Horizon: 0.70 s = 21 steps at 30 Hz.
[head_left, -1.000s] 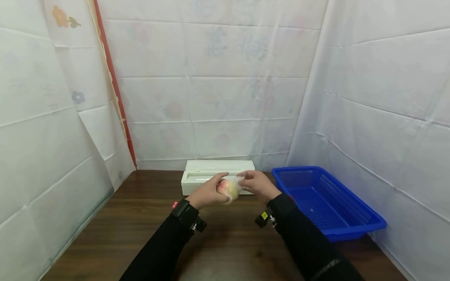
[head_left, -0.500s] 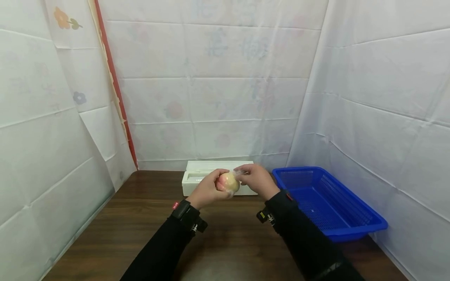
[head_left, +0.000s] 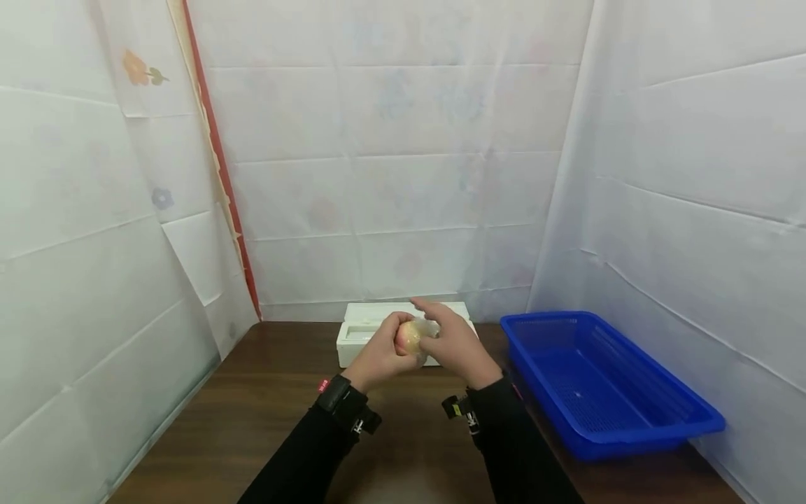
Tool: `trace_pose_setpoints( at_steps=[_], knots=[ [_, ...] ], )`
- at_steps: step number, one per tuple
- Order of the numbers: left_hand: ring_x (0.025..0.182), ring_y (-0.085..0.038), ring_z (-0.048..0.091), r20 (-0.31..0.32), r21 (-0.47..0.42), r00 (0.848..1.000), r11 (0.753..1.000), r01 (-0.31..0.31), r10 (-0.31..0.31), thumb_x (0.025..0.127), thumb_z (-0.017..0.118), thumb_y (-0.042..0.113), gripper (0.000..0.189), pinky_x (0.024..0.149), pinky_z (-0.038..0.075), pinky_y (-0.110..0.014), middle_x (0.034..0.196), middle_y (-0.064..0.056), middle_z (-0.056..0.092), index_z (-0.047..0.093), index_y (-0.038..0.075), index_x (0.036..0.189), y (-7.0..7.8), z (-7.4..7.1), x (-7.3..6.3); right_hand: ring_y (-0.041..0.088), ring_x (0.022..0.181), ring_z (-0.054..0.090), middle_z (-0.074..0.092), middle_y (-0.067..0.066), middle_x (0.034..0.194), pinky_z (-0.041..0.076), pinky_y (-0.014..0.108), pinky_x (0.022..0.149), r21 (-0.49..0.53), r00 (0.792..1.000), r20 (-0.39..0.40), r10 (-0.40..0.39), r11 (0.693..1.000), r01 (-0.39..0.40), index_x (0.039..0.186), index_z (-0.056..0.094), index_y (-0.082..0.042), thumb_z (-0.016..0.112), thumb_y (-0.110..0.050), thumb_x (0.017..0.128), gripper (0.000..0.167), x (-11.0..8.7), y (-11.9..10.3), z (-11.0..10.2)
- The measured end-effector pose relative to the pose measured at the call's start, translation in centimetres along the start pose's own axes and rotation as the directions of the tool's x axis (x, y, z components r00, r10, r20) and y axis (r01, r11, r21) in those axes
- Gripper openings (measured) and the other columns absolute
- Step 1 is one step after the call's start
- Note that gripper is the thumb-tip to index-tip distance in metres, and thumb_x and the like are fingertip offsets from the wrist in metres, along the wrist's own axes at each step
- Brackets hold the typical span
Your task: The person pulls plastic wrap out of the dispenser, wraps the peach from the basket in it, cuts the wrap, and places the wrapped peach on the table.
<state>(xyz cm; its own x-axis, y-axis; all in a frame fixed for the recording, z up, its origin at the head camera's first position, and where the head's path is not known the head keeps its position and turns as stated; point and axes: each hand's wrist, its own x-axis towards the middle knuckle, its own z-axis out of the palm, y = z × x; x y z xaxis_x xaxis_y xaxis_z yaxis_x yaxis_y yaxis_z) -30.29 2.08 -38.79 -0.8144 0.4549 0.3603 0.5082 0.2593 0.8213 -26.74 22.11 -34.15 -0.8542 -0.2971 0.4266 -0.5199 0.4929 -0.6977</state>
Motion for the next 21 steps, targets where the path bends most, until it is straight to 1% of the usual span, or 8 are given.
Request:
trace_pose_setpoints(
  at_steps=[2, 3, 4, 6, 7, 10, 16, 21],
  knots=[
    [0.110, -0.023, 0.062, 0.014, -0.007, 1.000, 1.000, -0.002, 0.002, 0.091, 0.076, 0.014, 0.069, 0.086, 0.058, -0.033, 0.141, -0.008, 0.053, 0.041, 0.019, 0.150, 0.1, 0.3, -0.2, 0.017, 0.067, 0.049, 0.062, 0.001, 0.152, 0.037, 0.029, 0.056, -0.014, 1.000, 0.011, 0.004, 1.000, -0.003, 0.157, 0.053, -0.031, 0.061, -0.001, 0.091, 0.073, -0.5, 0.0, -0.2],
    [0.110, -0.023, 0.063, 0.018, -0.013, 1.000, 1.000, -0.002, 0.002, 0.091, 0.076, 0.013, 0.069, 0.085, 0.059, -0.034, 0.140, -0.008, 0.054, 0.041, 0.020, 0.150, 0.1, 0.4, -0.3, 0.016, 0.062, 0.041, 0.064, 0.000, 0.150, 0.036, 0.029, 0.055, -0.026, 1.000, 0.011, 0.006, 1.000, -0.005, 0.155, 0.057, -0.029, 0.061, -0.001, 0.092, 0.069, -0.7, 0.0, -0.3],
    [0.109, -0.023, 0.063, 0.021, -0.017, 1.000, 1.000, -0.004, 0.004, 0.091, 0.076, 0.013, 0.068, 0.085, 0.059, -0.034, 0.140, -0.008, 0.054, 0.042, 0.021, 0.150, 0.2, 0.5, -0.3, 0.016, 0.061, 0.039, 0.066, 0.001, 0.147, 0.038, 0.028, 0.058, -0.043, 1.000, 0.004, -0.001, 0.999, 0.001, 0.152, 0.060, -0.027, 0.062, -0.001, 0.093, 0.064, -0.7, -0.1, -0.4],
    [0.108, -0.023, 0.064, 0.031, -0.017, 0.999, 1.000, -0.009, 0.009, 0.091, 0.076, 0.012, 0.067, 0.084, 0.060, -0.034, 0.138, -0.007, 0.056, 0.043, 0.023, 0.148, 0.3, 0.5, -0.2, 0.013, 0.074, 0.056, 0.069, 0.002, 0.143, 0.048, 0.030, 0.069, -0.091, 1.000, -0.016, -0.018, 0.996, 0.017, 0.143, 0.068, -0.022, 0.064, 0.000, 0.094, 0.054, -0.8, -0.1, -0.7],
    [0.108, -0.023, 0.065, 0.034, -0.015, 0.999, 1.000, -0.009, 0.009, 0.091, 0.077, 0.012, 0.066, 0.084, 0.060, -0.034, 0.137, -0.006, 0.056, 0.044, 0.023, 0.147, 0.4, 0.5, -0.1, 0.013, 0.086, 0.062, 0.070, 0.003, 0.141, 0.051, 0.032, 0.076, -0.116, 0.999, -0.024, -0.029, 0.993, 0.026, 0.140, 0.071, -0.019, 0.065, 0.000, 0.094, 0.049, -0.8, -0.1, -0.8],
    [0.107, -0.022, 0.066, 0.022, 0.016, 1.000, 1.000, -0.016, 0.016, 0.089, 0.078, 0.012, 0.064, 0.084, 0.061, -0.034, 0.133, -0.005, 0.059, 0.046, 0.024, 0.144, 0.6, 0.5, 0.2, 0.018, 0.118, 0.068, 0.073, 0.004, 0.134, 0.056, 0.040, 0.094, -0.143, 0.998, -0.044, -0.033, 0.989, 0.027, 0.130, 0.077, -0.017, 0.067, -0.004, 0.098, 0.035, -0.6, 0.0, -1.2],
    [0.097, -0.019, 0.067, -0.062, 0.149, 0.998, 0.989, -0.016, 0.026, 0.084, 0.080, 0.019, 0.059, 0.078, 0.060, -0.033, 0.120, -0.002, 0.065, 0.054, 0.024, 0.136, 1.0, 0.6, 0.4, 0.021, 0.113, 0.074, 0.080, 0.003, 0.117, 0.063, 0.040, 0.089, -0.110, 0.991, -0.130, -0.024, 0.994, 0.010, 0.113, 0.083, -0.015, 0.071, -0.012, 0.102, 0.017, -0.4, 0.4, -1.2],
    [0.094, -0.019, 0.066, -0.149, 0.180, 0.989, 0.984, 0.004, 0.023, 0.083, 0.081, 0.022, 0.054, 0.076, 0.059, -0.033, 0.119, -0.001, 0.065, 0.057, 0.027, 0.132, 0.7, 0.6, 0.2, 0.022, 0.106, 0.077, 0.082, 0.005, 0.109, 0.064, 0.039, 0.087, -0.171, 0.969, -0.191, -0.155, 0.978, 0.122, 0.109, 0.084, -0.010, 0.071, -0.006, 0.101, 0.016, -0.3, 0.4, -0.2]
  ],
)
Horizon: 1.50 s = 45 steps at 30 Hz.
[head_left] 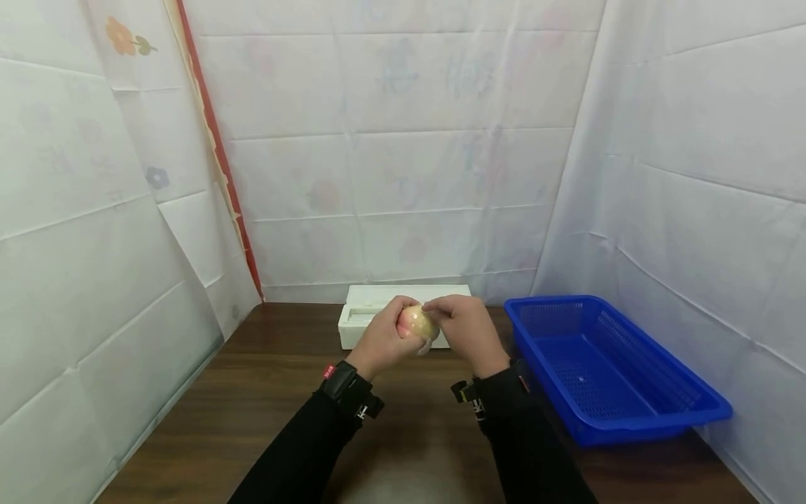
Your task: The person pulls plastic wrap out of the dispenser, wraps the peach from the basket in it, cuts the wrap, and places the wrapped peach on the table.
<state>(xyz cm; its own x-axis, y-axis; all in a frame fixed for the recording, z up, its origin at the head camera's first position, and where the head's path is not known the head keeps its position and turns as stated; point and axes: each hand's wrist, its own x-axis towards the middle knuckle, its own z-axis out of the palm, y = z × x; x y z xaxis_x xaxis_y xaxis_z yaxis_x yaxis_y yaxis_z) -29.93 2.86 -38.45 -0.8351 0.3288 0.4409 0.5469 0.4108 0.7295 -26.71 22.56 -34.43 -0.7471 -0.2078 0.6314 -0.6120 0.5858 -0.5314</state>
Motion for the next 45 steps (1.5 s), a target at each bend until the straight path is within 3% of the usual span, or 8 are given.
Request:
trace_pose_setpoints(
  at_steps=[7, 16, 21, 26, 31, 38, 41, 45],
  knots=[
    [0.105, -0.021, 0.064, -0.094, -0.031, 0.995, 0.999, -0.017, 0.014, 0.090, 0.072, 0.019, 0.052, 0.080, 0.058, -0.034, 0.139, -0.002, 0.059, 0.061, 0.031, 0.140, -0.2, -0.2, 0.4, 0.027, 0.124, 0.072, 0.076, 0.009, 0.131, 0.060, 0.045, 0.100, 0.001, 0.996, 0.022, -0.087, 0.996, 0.087, 0.131, 0.076, -0.010, 0.068, -0.013, 0.105, 0.028, -0.1, -0.4, 1.2],
    [0.110, -0.022, 0.064, -0.177, -0.221, 0.973, 0.969, 0.107, -0.148, 0.106, 0.061, 0.037, 0.044, 0.089, 0.054, -0.034, 0.133, -0.010, 0.064, 0.053, 0.017, 0.144, -0.1, -0.6, 0.8, 0.023, 0.166, -0.016, -0.008, 0.004, 0.180, 0.003, 0.057, 0.134, 0.118, 0.942, 0.316, -0.110, 0.990, 0.077, 0.170, -0.006, -0.014, 0.029, -0.070, 0.107, 0.092, -0.1, -0.4, 4.5],
    [0.116, -0.020, 0.062, -0.073, -0.212, 0.986, 0.968, 0.132, -0.150, 0.112, 0.050, 0.039, 0.046, 0.094, 0.052, -0.030, 0.139, -0.013, 0.063, 0.049, 0.012, 0.150, -0.5, -1.0, 0.7, 0.033, 0.168, -0.007, -0.002, 0.010, 0.181, 0.006, 0.063, 0.133, 0.113, 0.962, 0.235, -0.138, 0.987, 0.114, 0.171, -0.007, -0.019, 0.024, -0.084, 0.097, 0.103, -0.2, 1.2, 6.4],
    [0.104, -0.021, 0.065, 0.044, -0.353, 0.990, 0.925, 0.138, -0.131, 0.115, 0.036, 0.041, 0.047, 0.080, 0.058, -0.033, 0.139, -0.013, 0.061, 0.048, 0.021, 0.157, 0.1, -1.5, 0.7, 0.038, 0.158, 0.033, 0.035, 0.016, 0.171, 0.036, 0.062, 0.122, 0.214, 0.996, 0.008, -0.088, 0.973, 0.084, 0.166, 0.037, -0.017, 0.047, -0.081, 0.095, 0.096, 0.0, 2.6, 7.2],
    [0.104, -0.022, 0.064, -0.042, -0.324, 0.999, 0.946, 0.015, -0.030, 0.116, 0.036, 0.045, 0.044, 0.081, 0.058, -0.038, 0.137, -0.009, 0.061, 0.057, 0.019, 0.144, 1.0, -1.4, 0.6, 0.022, 0.116, 0.065, 0.062, 0.011, 0.143, 0.058, 0.036, 0.089, 0.544, 0.990, -0.132, 0.057, 0.839, 0.024, 0.144, 0.064, -0.017, 0.067, -0.037, 0.104, 0.045, 0.1, 2.2, 6.4],
    [0.135, -0.027, 0.058, -0.039, -0.456, 0.998, 0.889, 0.031, -0.055, 0.116, 0.028, 0.049, 0.055, 0.101, 0.054, -0.036, 0.158, -0.011, 0.049, 0.035, 0.021, 0.163, 1.3, -1.0, 0.7, 0.013, 0.104, 0.068, 0.062, 0.021, 0.135, 0.058, 0.025, 0.081, 0.770, 0.995, -0.022, 0.099, 0.637, -0.046, 0.137, 0.060, -0.003, 0.053, -0.030, 0.105, 0.043, 0.2, 1.0, 6.4],
    [0.128, -0.024, 0.060, -0.033, -0.467, 0.997, 0.883, 0.044, -0.067, 0.116, 0.029, 0.049, 0.057, 0.096, 0.055, -0.031, 0.157, -0.012, 0.050, 0.042, 0.018, 0.162, 1.4, -0.7, 0.5, 0.016, 0.099, 0.066, 0.061, 0.017, 0.130, 0.056, 0.028, 0.081, 0.739, 0.989, -0.028, 0.142, 0.670, -0.075, 0.135, 0.059, -0.007, 0.055, -0.033, 0.104, 0.041, 0.0, 1.0, 7.1],
    [0.125, -0.022, 0.063, -0.124, -0.415, 0.991, 0.910, 0.003, -0.060, 0.116, 0.035, 0.045, 0.054, 0.096, 0.056, -0.027, 0.148, -0.013, 0.060, 0.055, 0.010, 0.152, 1.3, -0.5, 0.4, 0.023, 0.126, 0.061, 0.059, 0.014, 0.143, 0.052, 0.042, 0.105, 0.573, 0.980, -0.133, 0.150, 0.818, -0.047, 0.138, 0.067, -0.013, 0.057, -0.030, 0.107, 0.037, -0.2, 1.1, 7.6]
  ],
)
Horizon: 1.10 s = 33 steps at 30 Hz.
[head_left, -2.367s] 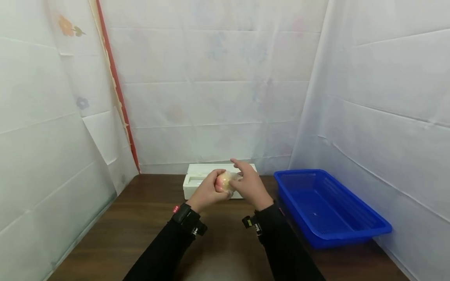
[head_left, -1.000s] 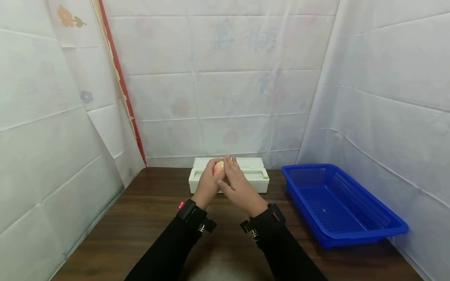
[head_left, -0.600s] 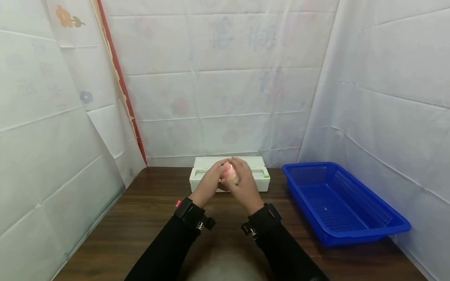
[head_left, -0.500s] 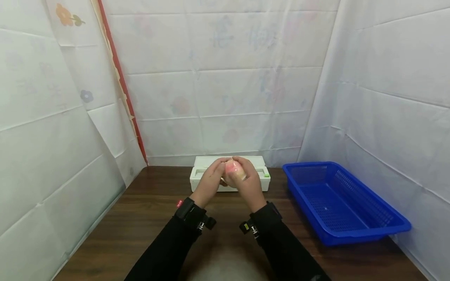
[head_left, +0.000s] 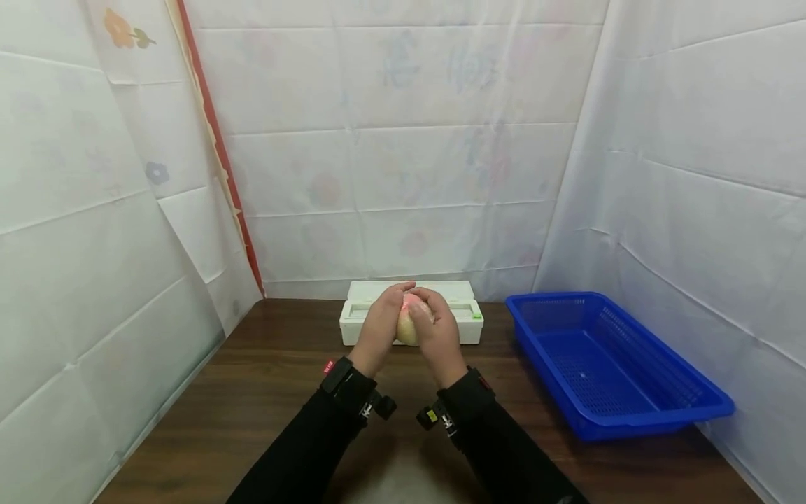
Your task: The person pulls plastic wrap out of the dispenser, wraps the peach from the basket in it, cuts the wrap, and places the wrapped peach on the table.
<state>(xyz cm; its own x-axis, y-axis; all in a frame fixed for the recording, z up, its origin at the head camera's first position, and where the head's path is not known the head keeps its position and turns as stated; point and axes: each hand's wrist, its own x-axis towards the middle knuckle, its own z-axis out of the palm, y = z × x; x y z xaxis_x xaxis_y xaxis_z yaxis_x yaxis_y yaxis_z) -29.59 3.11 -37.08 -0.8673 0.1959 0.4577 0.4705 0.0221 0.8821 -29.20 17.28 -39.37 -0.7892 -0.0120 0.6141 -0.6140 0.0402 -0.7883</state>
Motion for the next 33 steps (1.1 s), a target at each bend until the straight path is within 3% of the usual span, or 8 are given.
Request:
trace_pose_setpoints(
  at_steps=[3, 7, 10, 14, 20, 24, 29, 33],
  knots=[
    [0.118, -0.021, 0.066, -0.110, 0.065, 0.993, 0.997, -0.031, 0.038, 0.115, 0.039, 0.046, 0.051, 0.091, 0.057, -0.027, 0.136, -0.011, 0.066, 0.064, 0.010, 0.141, 0.1, -0.1, -0.1, 0.028, 0.150, 0.047, 0.051, 0.013, 0.159, 0.041, 0.054, 0.121, -0.019, 1.000, -0.017, -0.001, 1.000, 0.000, 0.148, 0.062, -0.014, 0.051, -0.032, 0.114, 0.040, -0.1, -0.1, 0.1],
    [0.109, -0.022, 0.066, -0.179, 0.090, 0.981, 0.994, -0.061, 0.077, 0.116, 0.040, 0.045, 0.049, 0.082, 0.057, -0.028, 0.131, -0.011, 0.065, 0.062, 0.007, 0.139, 0.4, 0.0, -0.1, 0.025, 0.159, 0.036, 0.038, 0.007, 0.169, 0.037, 0.050, 0.125, 0.169, 0.994, 0.063, 0.090, 0.981, -0.099, 0.162, 0.042, -0.017, 0.038, -0.042, 0.117, 0.052, -0.4, -0.5, 0.2],
    [0.107, -0.023, 0.064, -0.173, 0.081, 0.981, 0.994, -0.074, 0.087, 0.116, 0.043, 0.038, 0.044, 0.080, 0.057, -0.028, 0.133, -0.012, 0.062, 0.060, 0.005, 0.139, 0.8, 0.1, -0.3, 0.024, 0.158, 0.035, 0.034, 0.005, 0.171, 0.038, 0.039, 0.123, 0.258, 0.986, 0.114, 0.118, 0.955, -0.144, 0.165, 0.036, -0.016, 0.031, -0.046, 0.117, 0.057, -0.5, -0.8, 0.3],
    [0.112, -0.022, 0.059, -0.141, 0.114, 0.986, 0.991, -0.076, 0.091, 0.112, 0.048, 0.030, 0.032, 0.086, 0.055, -0.032, 0.137, -0.008, 0.057, 0.065, 0.011, 0.131, 1.0, 0.3, -0.4, 0.024, 0.152, 0.041, 0.042, 0.009, 0.165, 0.043, 0.025, 0.112, 0.297, 0.990, 0.080, 0.120, 0.945, -0.139, 0.160, 0.043, -0.011, 0.030, -0.045, 0.117, 0.056, -0.5, -1.2, 0.5],
    [0.133, -0.026, 0.056, -0.112, 0.193, 0.981, 0.972, -0.136, 0.160, 0.110, 0.052, 0.029, 0.030, 0.109, 0.048, -0.049, 0.143, -0.008, 0.058, 0.073, 0.016, 0.127, 0.8, 0.5, -0.5, 0.023, 0.140, 0.054, 0.056, 0.009, 0.155, 0.050, 0.024, 0.106, 0.276, 0.990, 0.014, 0.141, 0.951, -0.140, 0.153, 0.054, -0.011, 0.035, -0.043, 0.117, 0.052, -0.6, -1.4, 0.7],
    [0.148, -0.030, 0.052, -0.049, 0.357, 0.956, 0.899, -0.254, 0.289, 0.109, 0.056, 0.030, 0.035, 0.120, 0.044, -0.055, 0.153, -0.008, 0.060, 0.072, 0.015, 0.136, 0.5, 0.5, -0.7, 0.019, 0.140, 0.057, 0.062, 0.007, 0.151, 0.050, 0.028, 0.111, 0.257, 0.980, -0.016, 0.199, 0.948, -0.188, 0.152, 0.058, -0.009, 0.038, -0.039, 0.117, 0.050, -0.3, -1.4, 0.5],
    [0.149, -0.034, 0.052, -0.002, 0.513, 0.895, 0.769, -0.381, 0.445, 0.109, 0.055, 0.034, 0.040, 0.115, 0.048, -0.058, 0.162, -0.009, 0.052, 0.069, 0.017, 0.143, 0.2, 0.4, -0.9, 0.021, 0.134, 0.061, 0.063, 0.013, 0.147, 0.054, 0.026, 0.102, 0.307, 0.944, 0.075, 0.322, 0.893, -0.329, 0.149, 0.060, -0.008, 0.035, -0.042, 0.117, 0.053, 0.1, -1.6, -0.1],
    [0.141, -0.032, 0.059, -0.006, 0.466, 0.869, 0.770, -0.436, 0.495, 0.110, 0.055, 0.026, 0.034, 0.112, 0.052, -0.053, 0.153, -0.011, 0.060, 0.072, 0.013, 0.137, 0.1, 0.5, -0.9, 0.023, 0.144, 0.052, 0.048, 0.009, 0.162, 0.049, 0.036, 0.112, 0.315, 0.940, 0.139, 0.312, 0.886, -0.341, 0.161, 0.046, -0.018, 0.033, -0.051, 0.116, 0.058, 0.2, -2.3, -0.4]
  ],
)
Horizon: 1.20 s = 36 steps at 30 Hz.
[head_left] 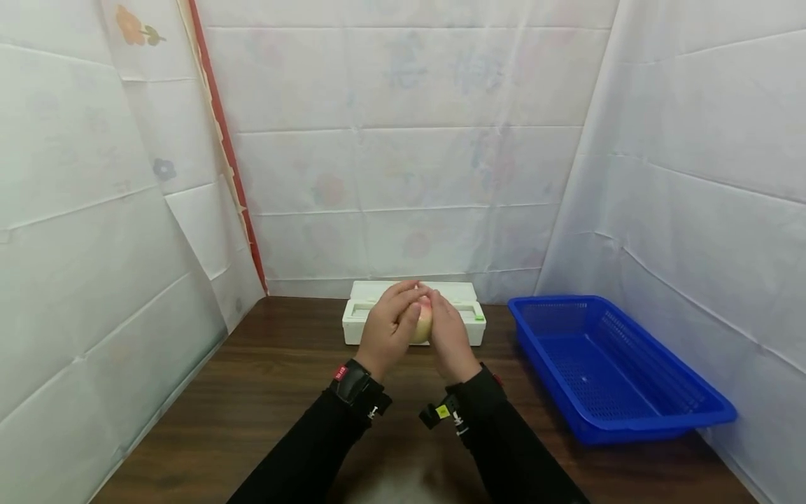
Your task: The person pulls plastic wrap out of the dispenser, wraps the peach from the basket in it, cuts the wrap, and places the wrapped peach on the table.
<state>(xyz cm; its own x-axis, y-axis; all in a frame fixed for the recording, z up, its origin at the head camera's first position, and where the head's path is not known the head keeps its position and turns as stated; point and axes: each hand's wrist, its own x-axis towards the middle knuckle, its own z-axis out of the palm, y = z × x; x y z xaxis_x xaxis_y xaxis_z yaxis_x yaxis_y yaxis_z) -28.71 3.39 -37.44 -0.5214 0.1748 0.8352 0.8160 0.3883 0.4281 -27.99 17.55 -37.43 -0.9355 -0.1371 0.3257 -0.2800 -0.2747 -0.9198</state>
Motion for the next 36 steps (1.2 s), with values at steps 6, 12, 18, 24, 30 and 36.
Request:
trace_pose_setpoints(
  at_steps=[6, 12, 18, 24, 30, 36],
  knots=[
    [0.115, -0.020, 0.068, -0.055, -0.197, 0.982, 0.966, 0.169, -0.183, 0.114, 0.048, 0.020, 0.031, 0.093, 0.058, -0.030, 0.128, -0.009, 0.072, 0.075, 0.010, 0.125, 0.5, 0.2, 0.1, 0.024, 0.164, 0.026, 0.024, -0.003, 0.177, 0.032, 0.055, 0.128, -0.257, 0.960, 0.098, -0.263, 0.925, 0.280, 0.169, 0.017, -0.041, 0.042, -0.042, 0.116, 0.059, -0.5, 0.9, -0.1],
    [0.089, -0.015, 0.068, 0.018, -0.374, 0.929, 0.859, 0.350, -0.370, 0.116, 0.041, 0.032, 0.041, 0.071, 0.058, -0.026, 0.121, -0.014, 0.072, 0.073, 0.008, 0.123, 1.8, 0.5, 0.2, 0.032, 0.155, 0.042, 0.041, 0.014, 0.169, 0.047, 0.031, 0.117, -0.414, 0.770, 0.094, -0.631, 0.678, 0.607, 0.164, 0.042, -0.016, 0.061, -0.017, 0.107, 0.060, -0.8, 2.7, -0.7],
    [0.108, -0.021, 0.064, 0.084, -0.267, 0.948, 0.909, 0.319, -0.308, 0.116, 0.039, 0.029, 0.041, 0.083, 0.057, -0.030, 0.141, -0.018, 0.060, 0.064, 0.012, 0.144, 2.7, 1.3, -0.1, 0.019, 0.152, 0.048, 0.055, 0.009, 0.160, 0.049, 0.026, 0.114, -0.205, 0.832, -0.051, -0.553, 0.821, 0.533, 0.147, 0.064, -0.011, 0.051, -0.013, 0.112, 0.037, -1.2, 1.1, -0.6],
    [0.118, -0.028, 0.064, -0.066, -0.216, 0.979, 0.961, 0.173, -0.191, 0.112, 0.047, 0.020, 0.037, 0.090, 0.058, -0.033, 0.145, -0.015, 0.061, 0.064, 0.010, 0.144, 2.9, 1.7, -0.7, 0.015, 0.154, 0.045, 0.052, -0.002, 0.163, 0.053, 0.024, 0.109, -0.031, 0.944, -0.099, -0.314, 0.949, 0.313, 0.153, 0.058, -0.018, 0.050, -0.028, 0.114, 0.040, -1.8, -0.5, 0.3],
    [0.102, -0.021, 0.064, -0.081, -0.211, 0.982, 0.966, 0.151, -0.171, 0.107, 0.056, 0.020, 0.030, 0.081, 0.056, -0.028, 0.132, -0.011, 0.068, 0.071, 0.013, 0.133, 2.6, 1.3, -0.5, 0.019, 0.153, 0.044, 0.041, 0.002, 0.169, 0.051, 0.023, 0.110, -0.032, 0.971, -0.044, -0.234, 0.972, 0.233, 0.165, 0.036, -0.029, 0.047, -0.042, 0.115, 0.054, -1.7, -1.0, 0.3],
    [0.109, -0.023, 0.066, -0.094, -0.167, 0.979, 0.972, 0.163, -0.180, 0.105, 0.060, 0.021, 0.027, 0.084, 0.058, -0.028, 0.131, -0.009, 0.069, 0.074, 0.013, 0.128, 2.3, 0.7, -0.5, 0.018, 0.111, 0.064, 0.051, 0.013, 0.148, 0.057, 0.027, 0.085, 0.042, 0.997, 0.039, -0.071, 0.997, 0.069, 0.167, 0.025, -0.031, 0.039, -0.048, 0.115, 0.056, -1.4, -0.7, 0.3]
  ],
)
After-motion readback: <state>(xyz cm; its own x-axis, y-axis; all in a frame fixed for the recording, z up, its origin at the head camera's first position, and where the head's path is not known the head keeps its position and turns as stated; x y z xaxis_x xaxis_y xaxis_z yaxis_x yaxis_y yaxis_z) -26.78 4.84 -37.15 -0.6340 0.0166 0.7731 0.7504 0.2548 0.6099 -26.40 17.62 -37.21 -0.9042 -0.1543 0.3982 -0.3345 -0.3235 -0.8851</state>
